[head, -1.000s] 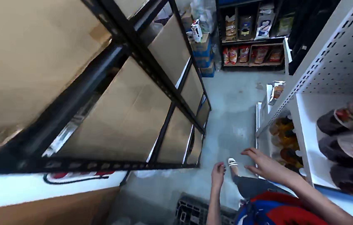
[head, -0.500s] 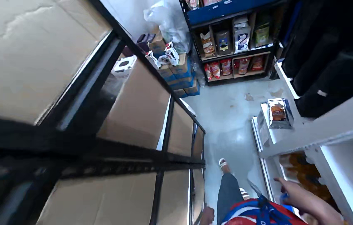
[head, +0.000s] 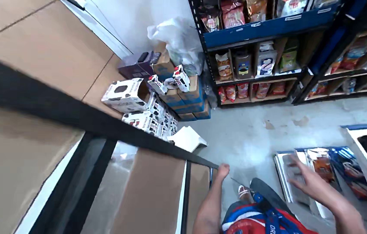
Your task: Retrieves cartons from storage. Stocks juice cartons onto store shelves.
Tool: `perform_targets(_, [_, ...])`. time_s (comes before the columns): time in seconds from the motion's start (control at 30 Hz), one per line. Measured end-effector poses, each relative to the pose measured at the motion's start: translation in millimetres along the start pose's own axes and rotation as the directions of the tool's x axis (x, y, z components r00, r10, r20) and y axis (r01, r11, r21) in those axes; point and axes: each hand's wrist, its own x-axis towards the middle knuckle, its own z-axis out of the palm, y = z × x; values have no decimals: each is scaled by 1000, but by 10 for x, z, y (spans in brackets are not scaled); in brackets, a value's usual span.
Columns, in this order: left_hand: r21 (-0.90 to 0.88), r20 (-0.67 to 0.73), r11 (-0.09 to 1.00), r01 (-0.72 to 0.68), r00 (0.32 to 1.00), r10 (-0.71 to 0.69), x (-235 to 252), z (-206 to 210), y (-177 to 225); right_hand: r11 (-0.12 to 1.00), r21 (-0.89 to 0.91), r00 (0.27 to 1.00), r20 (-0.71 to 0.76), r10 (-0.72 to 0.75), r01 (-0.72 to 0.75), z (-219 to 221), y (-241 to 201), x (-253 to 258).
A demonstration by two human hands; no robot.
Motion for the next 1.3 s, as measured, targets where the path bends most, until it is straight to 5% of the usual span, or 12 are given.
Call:
perform_targets(0.07, [-31,-25,999,-21,999,20,354,-244,429,968,-98,924,289,250,-231,-73,-137,467])
perform_targets(0.1, [-54,-26,998,-26,999,24,532,-340,585,975,-67,921,320,223,-213,-89,-194,699])
perform_targets(0.23, [-79,-1,996,31,1000,-31,1225,-705,929,945,208,960,63,-272,253,-307,-578,1721])
perform_targets(0.33, [-74,8,994,78,997,-77,1633,-1019,1021,927,94,929,-115,-352,362,-622,-910,2649])
perform_targets(0.43, [-181,-65,979,98,992,-111,1862,-1532,1250,976,-210,978,209,-16,61,-1001,-1379,3559])
perform_targets(0.5, [-329,-158,943,47,982,-104,1881,-1897,1496,933,-359,899,410,155,3,-1123,-1799,4062])
perform_targets(0.63, [-481,-356,865,-144,934,-42,2060,-2723,1911,859,-122,787,479,-389,498,-1209,-2744,4869])
perform_targets(0.73, [-418,-512,851,-318,856,69,2146,-3413,2225,672,-50,654,293,-697,739,-969,-3299,5536])
perform_targets(0.9, [-178,-698,857,-484,676,237,2321,-4737,2864,649,-195,675,300,-674,735,-205,-4234,6573])
perform_targets(1.0, [-11,-789,910,-415,563,247,2518,-5641,3068,679,-260,723,341,-601,687,264,-4819,7094])
perform_targets(1.13, [83,-827,984,-157,541,156,2828,-6775,3114,675,-363,761,403,-508,642,837,-5373,7661])
perform_targets(1.3, [156,-708,985,77,704,58,3371,-7453,2912,621,-440,760,420,-496,648,1261,-5514,7928])
